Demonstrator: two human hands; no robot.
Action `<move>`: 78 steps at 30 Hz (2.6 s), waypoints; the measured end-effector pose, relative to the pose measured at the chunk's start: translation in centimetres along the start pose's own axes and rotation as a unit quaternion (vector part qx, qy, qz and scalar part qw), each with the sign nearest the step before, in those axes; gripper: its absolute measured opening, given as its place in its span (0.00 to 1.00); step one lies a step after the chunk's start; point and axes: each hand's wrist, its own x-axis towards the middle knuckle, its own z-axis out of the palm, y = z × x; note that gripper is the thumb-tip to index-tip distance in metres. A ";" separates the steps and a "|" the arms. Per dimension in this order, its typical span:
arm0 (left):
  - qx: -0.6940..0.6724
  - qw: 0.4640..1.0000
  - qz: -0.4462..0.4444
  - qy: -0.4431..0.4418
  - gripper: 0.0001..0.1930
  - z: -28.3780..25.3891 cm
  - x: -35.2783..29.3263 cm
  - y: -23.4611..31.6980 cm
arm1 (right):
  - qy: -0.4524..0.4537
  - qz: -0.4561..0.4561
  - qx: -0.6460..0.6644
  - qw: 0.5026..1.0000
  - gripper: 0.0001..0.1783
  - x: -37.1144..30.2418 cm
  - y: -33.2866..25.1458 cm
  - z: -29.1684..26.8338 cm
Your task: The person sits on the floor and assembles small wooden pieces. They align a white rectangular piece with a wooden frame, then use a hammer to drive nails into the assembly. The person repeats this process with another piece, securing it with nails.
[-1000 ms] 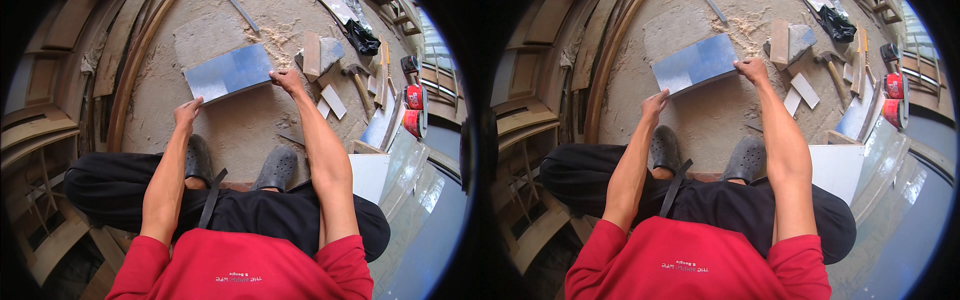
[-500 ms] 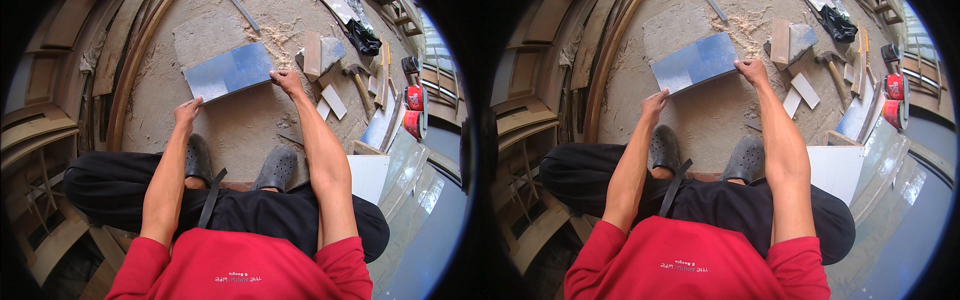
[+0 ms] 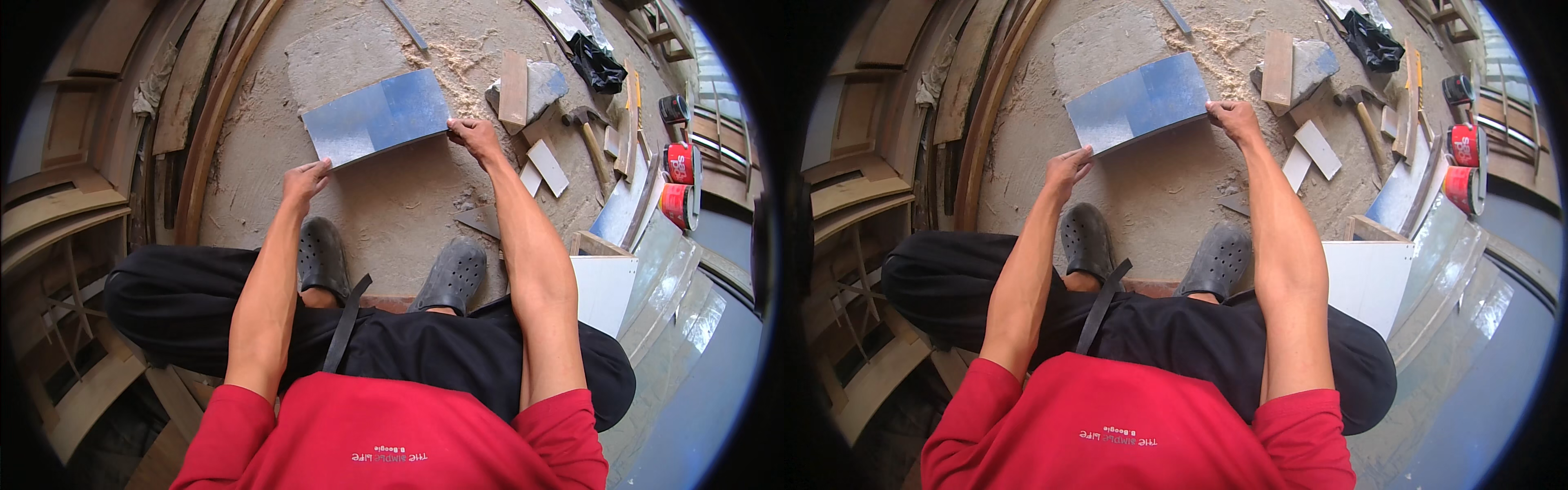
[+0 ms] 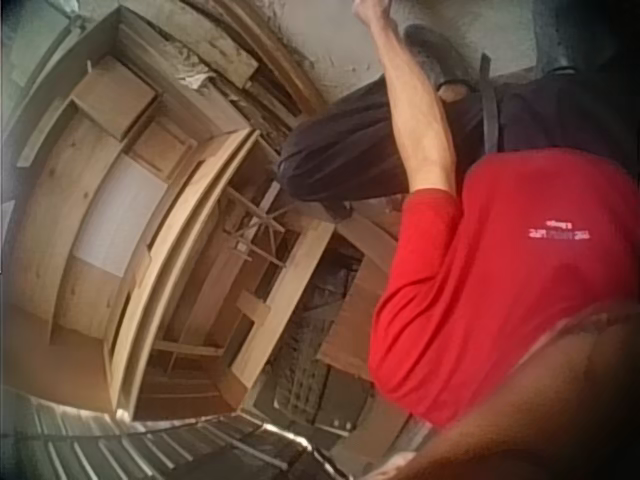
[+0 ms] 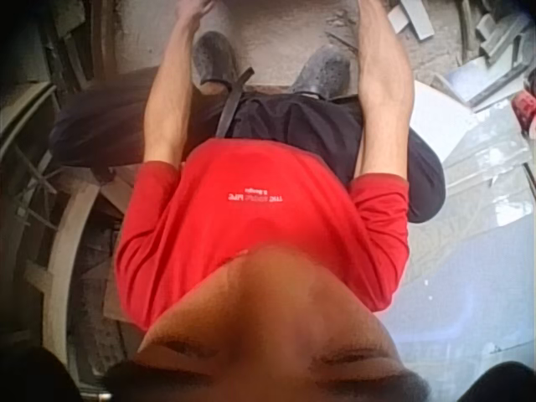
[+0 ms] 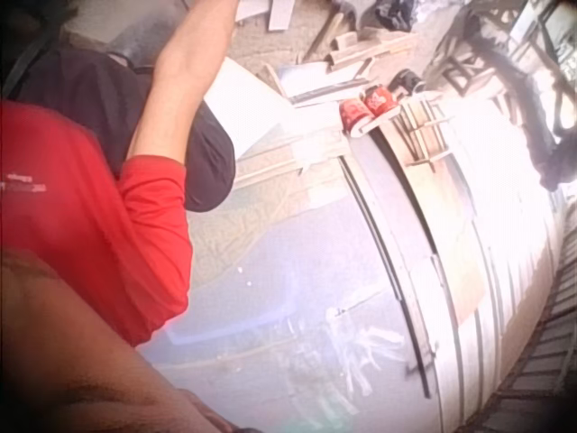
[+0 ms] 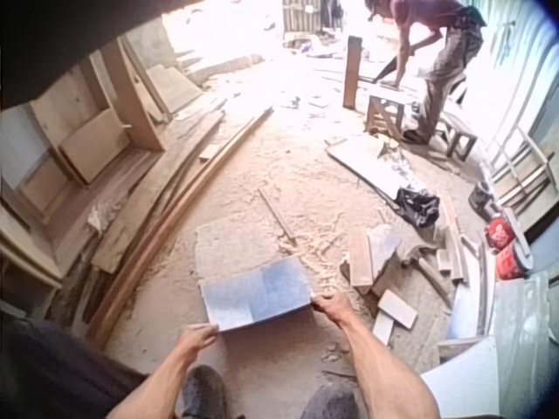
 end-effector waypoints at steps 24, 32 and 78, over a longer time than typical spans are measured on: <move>0.025 0.999 -0.030 0.036 0.17 0.2 -0.1 0.5 | 0.044 0.003 0.075 0.996 0.15 -0.1 -0.3 1.4; 0.053 0.997 -0.029 0.052 0.18 0.6 0.1 0.6 | 0.064 0.026 -0.053 0.996 0.15 0.2 -0.2 1.3; 0.325 0.851 0.382 -0.156 0.18 19.3 -6.0 -3.2 | 0.176 0.128 -0.604 0.766 0.26 -10.0 0.1 -17.2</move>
